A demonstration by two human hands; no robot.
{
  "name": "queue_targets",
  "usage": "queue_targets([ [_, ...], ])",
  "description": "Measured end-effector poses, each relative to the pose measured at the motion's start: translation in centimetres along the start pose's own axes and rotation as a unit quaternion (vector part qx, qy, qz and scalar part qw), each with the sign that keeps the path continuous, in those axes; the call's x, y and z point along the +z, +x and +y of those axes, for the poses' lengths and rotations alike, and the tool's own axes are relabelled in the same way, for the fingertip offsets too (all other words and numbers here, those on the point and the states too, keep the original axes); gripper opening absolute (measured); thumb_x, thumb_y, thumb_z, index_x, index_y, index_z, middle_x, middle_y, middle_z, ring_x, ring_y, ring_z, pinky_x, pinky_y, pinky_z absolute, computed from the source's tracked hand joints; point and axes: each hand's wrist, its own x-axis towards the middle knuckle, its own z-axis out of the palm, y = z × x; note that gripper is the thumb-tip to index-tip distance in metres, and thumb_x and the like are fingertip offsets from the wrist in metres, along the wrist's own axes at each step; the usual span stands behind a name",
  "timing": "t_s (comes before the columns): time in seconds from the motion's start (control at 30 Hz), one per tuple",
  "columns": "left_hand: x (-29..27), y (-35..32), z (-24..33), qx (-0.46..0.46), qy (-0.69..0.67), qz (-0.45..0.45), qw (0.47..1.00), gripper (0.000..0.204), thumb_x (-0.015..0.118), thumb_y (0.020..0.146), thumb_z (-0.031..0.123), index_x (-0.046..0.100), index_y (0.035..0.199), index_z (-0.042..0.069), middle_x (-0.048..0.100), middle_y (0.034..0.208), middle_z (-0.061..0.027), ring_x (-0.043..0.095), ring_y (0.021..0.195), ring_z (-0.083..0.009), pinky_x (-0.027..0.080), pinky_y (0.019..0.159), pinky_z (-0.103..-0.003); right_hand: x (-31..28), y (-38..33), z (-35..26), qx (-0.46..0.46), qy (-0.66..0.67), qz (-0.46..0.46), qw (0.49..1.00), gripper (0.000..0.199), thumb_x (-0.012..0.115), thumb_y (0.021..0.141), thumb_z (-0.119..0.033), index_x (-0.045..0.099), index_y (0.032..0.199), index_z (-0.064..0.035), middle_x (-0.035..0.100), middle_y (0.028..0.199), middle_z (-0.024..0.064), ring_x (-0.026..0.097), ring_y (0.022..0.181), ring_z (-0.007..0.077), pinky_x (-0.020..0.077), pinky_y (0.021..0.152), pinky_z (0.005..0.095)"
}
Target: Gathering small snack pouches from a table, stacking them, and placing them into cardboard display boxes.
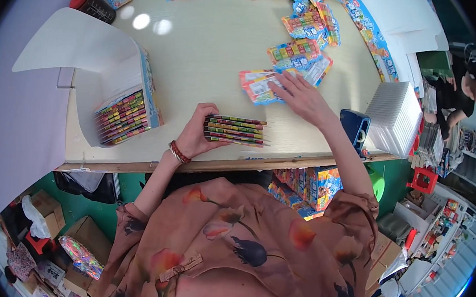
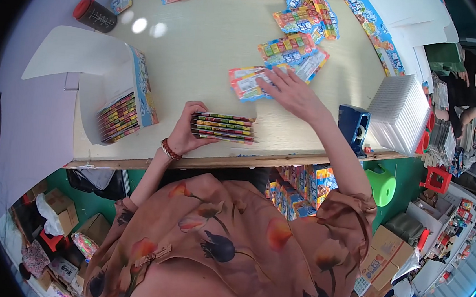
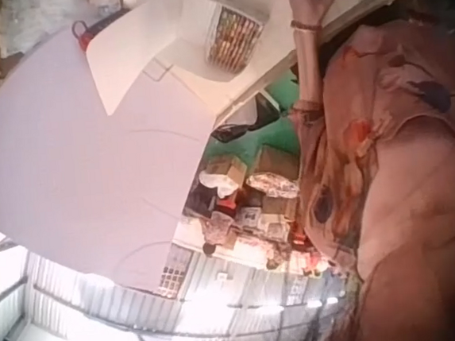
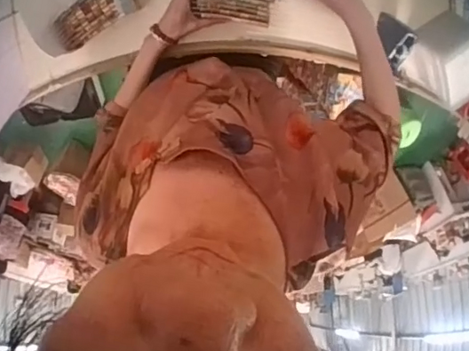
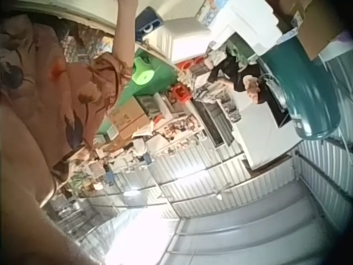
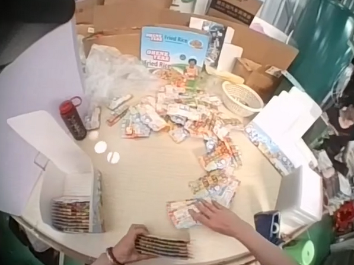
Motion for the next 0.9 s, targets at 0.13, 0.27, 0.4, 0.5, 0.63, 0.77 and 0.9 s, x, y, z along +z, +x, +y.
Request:
queue_targets([
  [0.13, 0.2, 0.2, 0.6, 0.071, 0.127, 0.083, 0.986, 0.092, 0.091, 0.056, 0.021, 0.033, 0.126, 0.006, 0.029, 0.140, -0.0217, 0.041, 0.125, -0.0311, 0.046, 0.092, -0.035, -2.7, 2.5, -4.1, -0.006, 0.150, -0.006, 0.989, 0.061, 0.046, 0.082, 0.006, 0.038, 0.138, -0.0143, 0.051, 0.130, 0.0124, 0.050, 0.119, 0.0282, 0.0415, 0.096, 0.0415],
  [0.27, 0.1, 0.3, 0.9, 0.013, 0.040, 0.072, 0.997, 0.122, 0.091, 0.055, 0.025, 0.010, 0.145, 0.008, 0.009, 0.152, -0.0234, 0.031, 0.133, -0.0355, 0.042, 0.098, -0.040, -4.7, 3.4, -6.7, 0.026, 0.274, 0.028, 0.961, 0.061, 0.048, 0.078, 0.009, 0.039, 0.135, -0.0120, 0.060, 0.112, 0.0155, 0.057, 0.102, 0.0319, 0.0433, 0.087, 0.0430],
  [0.4, 0.1, 0.1, 0.0, 0.019, 0.079, 0.030, 0.996, 0.134, 0.091, 0.055, 0.027, -0.003, 0.149, 0.009, 0.009, 0.153, -0.0227, 0.025, 0.136, -0.0375, 0.035, 0.104, -0.043, -5.7, 3.4, -6.7, 0.066, 0.335, -0.031, 0.939, 0.053, 0.050, 0.083, 0.003, 0.037, 0.132, -0.0118, 0.062, 0.104, 0.0167, 0.059, 0.096, 0.0341, 0.0441, 0.082, 0.0446],
  [0.5, 0.2, -0.1, 0.2, 0.012, 0.077, 0.036, 0.996, 0.135, 0.091, 0.052, 0.032, 0.001, 0.149, 0.007, 0.013, 0.152, -0.0234, 0.026, 0.136, -0.0373, 0.029, 0.107, -0.044, -5.1, 4.2, -6.0, 0.109, 0.458, -0.149, 0.870, 0.029, 0.048, 0.095, -0.016, 0.037, 0.122, -0.0107, 0.060, 0.095, 0.0220, 0.059, 0.086, 0.0407, 0.0439, 0.074, 0.0482],
  [0.63, -0.3, 1.2, 2.1, 0.055, 0.260, 0.089, 0.960, 0.137, 0.091, 0.048, 0.043, 0.007, 0.148, 0.003, 0.022, 0.148, -0.0255, 0.032, 0.130, -0.0376, 0.026, 0.107, -0.046, -4.0, 4.6, -7.1, 0.068, 0.408, -0.151, 0.898, 0.030, 0.040, 0.099, -0.032, 0.040, 0.114, -0.0059, 0.057, 0.106, 0.0212, 0.056, 0.100, 0.0384, 0.0432, 0.081, 0.0454],
  [0.77, -0.6, 0.6, 0.7, 0.013, 0.106, 0.030, 0.994, 0.133, 0.092, 0.049, 0.038, 0.008, 0.148, 0.004, 0.028, 0.141, -0.0242, 0.036, 0.127, -0.0365, 0.030, 0.105, -0.044, -4.6, 5.2, -6.9, 0.069, 0.437, -0.197, 0.875, 0.038, 0.042, 0.098, -0.036, 0.040, 0.119, -0.0046, 0.055, 0.114, 0.0188, 0.054, 0.106, 0.0359, 0.0429, 0.086, 0.0430],
  [0.9, -1.3, 1.4, 1.6, 0.004, 0.064, -0.008, 0.998, 0.116, 0.092, 0.053, 0.030, 0.021, 0.142, 0.005, 0.035, 0.125, -0.0192, 0.043, 0.117, -0.0325, 0.042, 0.098, -0.039, -3.2, 3.2, -4.9, 0.176, 0.369, -0.084, 0.909, 0.056, 0.049, 0.094, -0.038, 0.033, 0.135, -0.0047, 0.052, 0.122, 0.0192, 0.052, 0.110, 0.0344, 0.0434, 0.091, 0.0421],
])
